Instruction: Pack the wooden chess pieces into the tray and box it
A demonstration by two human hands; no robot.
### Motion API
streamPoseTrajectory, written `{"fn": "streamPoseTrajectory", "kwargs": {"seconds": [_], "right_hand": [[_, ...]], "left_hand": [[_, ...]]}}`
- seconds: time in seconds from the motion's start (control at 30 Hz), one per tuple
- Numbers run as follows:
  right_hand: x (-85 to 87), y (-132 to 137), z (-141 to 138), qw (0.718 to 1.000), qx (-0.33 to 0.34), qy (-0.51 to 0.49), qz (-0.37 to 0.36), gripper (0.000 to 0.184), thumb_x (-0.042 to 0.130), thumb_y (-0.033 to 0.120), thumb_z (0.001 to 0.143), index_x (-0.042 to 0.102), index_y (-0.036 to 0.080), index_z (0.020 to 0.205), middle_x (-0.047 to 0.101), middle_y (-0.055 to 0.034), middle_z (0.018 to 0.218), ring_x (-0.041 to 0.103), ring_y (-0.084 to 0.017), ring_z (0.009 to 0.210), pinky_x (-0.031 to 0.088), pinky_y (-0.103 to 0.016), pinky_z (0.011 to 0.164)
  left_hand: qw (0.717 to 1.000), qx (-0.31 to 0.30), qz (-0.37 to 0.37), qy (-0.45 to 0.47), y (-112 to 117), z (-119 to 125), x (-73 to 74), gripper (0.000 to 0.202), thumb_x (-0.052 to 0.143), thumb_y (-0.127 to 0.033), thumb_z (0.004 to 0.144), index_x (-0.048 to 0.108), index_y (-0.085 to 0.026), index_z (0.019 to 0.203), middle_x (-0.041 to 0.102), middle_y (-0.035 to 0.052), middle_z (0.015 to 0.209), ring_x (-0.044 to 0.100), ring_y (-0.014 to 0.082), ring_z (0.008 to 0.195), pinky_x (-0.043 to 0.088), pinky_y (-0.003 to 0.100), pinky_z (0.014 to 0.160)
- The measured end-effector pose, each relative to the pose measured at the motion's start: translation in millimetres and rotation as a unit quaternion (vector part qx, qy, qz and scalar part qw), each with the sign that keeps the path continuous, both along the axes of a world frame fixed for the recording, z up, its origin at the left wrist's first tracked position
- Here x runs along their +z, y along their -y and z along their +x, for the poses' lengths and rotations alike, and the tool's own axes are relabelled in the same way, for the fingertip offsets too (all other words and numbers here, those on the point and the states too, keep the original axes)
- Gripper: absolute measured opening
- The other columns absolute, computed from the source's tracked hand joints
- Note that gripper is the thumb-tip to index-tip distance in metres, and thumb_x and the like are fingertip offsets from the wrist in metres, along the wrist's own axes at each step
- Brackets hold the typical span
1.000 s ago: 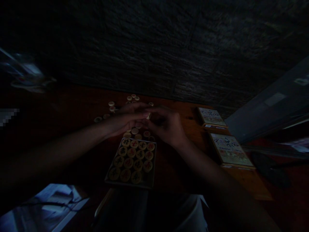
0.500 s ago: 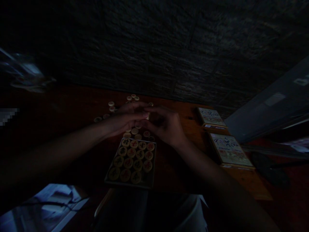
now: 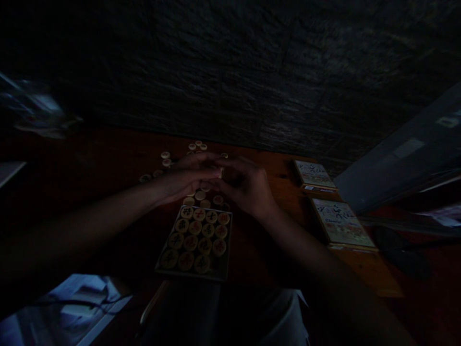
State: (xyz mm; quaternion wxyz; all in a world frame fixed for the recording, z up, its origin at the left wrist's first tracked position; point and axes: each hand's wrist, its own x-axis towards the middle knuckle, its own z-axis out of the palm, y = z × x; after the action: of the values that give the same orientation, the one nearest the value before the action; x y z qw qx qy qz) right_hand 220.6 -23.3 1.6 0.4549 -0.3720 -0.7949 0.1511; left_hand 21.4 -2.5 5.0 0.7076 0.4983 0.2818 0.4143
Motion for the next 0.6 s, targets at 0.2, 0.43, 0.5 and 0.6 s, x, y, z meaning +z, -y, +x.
{"fn": "streamPoseTrajectory", "kwargs": {"seconds": [0.2, 0.43, 0.5, 0.6], "right_hand": [[-0.9, -0.6, -0.2, 1.000, 0.007, -0.004, 0.008, 0.030, 0.080, 0.039, 0.090, 0.080, 0.024, 0.116, 0.077, -0.0051, 0.093, 0.067, -0.016, 0.070, 0.053, -0.029, 0.062], [-1.2, -0.9, 1.3, 1.000, 0.003, -0.006, 0.019, 0.033, 0.083, 0.036, 0.088, 0.080, 0.025, 0.118, 0.074, -0.0045, 0.095, 0.063, -0.013, 0.066, 0.051, -0.027, 0.059], [-0.8, -1.1, 1.2, 1.000, 0.000, 0.000, 0.020, 0.033, 0.082, 0.036, 0.088, 0.079, 0.025, 0.119, 0.074, -0.0050, 0.096, 0.064, -0.014, 0.068, 0.052, -0.027, 0.059], [-0.8, -1.6, 1.3, 1.000, -0.008, 0.001, 0.027, 0.030, 0.080, 0.036, 0.090, 0.079, 0.024, 0.117, 0.074, -0.0056, 0.098, 0.065, -0.014, 0.069, 0.052, -0.027, 0.059]], "left_hand": [[1.000, -0.010, 0.001, 0.003, -0.7, -0.8, -1.0, 0.038, 0.083, -0.016, 0.084, 0.067, -0.015, 0.118, 0.078, 0.0079, 0.099, 0.077, 0.0173, 0.080, 0.063, 0.033, 0.077], [1.000, -0.002, -0.001, 0.006, -0.1, 0.6, 0.3, 0.034, 0.083, -0.016, 0.085, 0.068, -0.014, 0.115, 0.076, 0.0047, 0.093, 0.076, 0.0151, 0.077, 0.062, 0.030, 0.075], [1.000, 0.014, -0.002, 0.008, 0.2, 1.0, 0.7, 0.035, 0.083, -0.013, 0.084, 0.068, -0.014, 0.116, 0.076, 0.0050, 0.094, 0.076, 0.0151, 0.077, 0.062, 0.029, 0.074], [1.000, 0.022, -0.005, 0.012, 0.4, 1.3, 1.1, 0.035, 0.084, -0.013, 0.084, 0.069, -0.014, 0.116, 0.076, 0.0061, 0.097, 0.077, 0.0158, 0.080, 0.062, 0.030, 0.077]]}}
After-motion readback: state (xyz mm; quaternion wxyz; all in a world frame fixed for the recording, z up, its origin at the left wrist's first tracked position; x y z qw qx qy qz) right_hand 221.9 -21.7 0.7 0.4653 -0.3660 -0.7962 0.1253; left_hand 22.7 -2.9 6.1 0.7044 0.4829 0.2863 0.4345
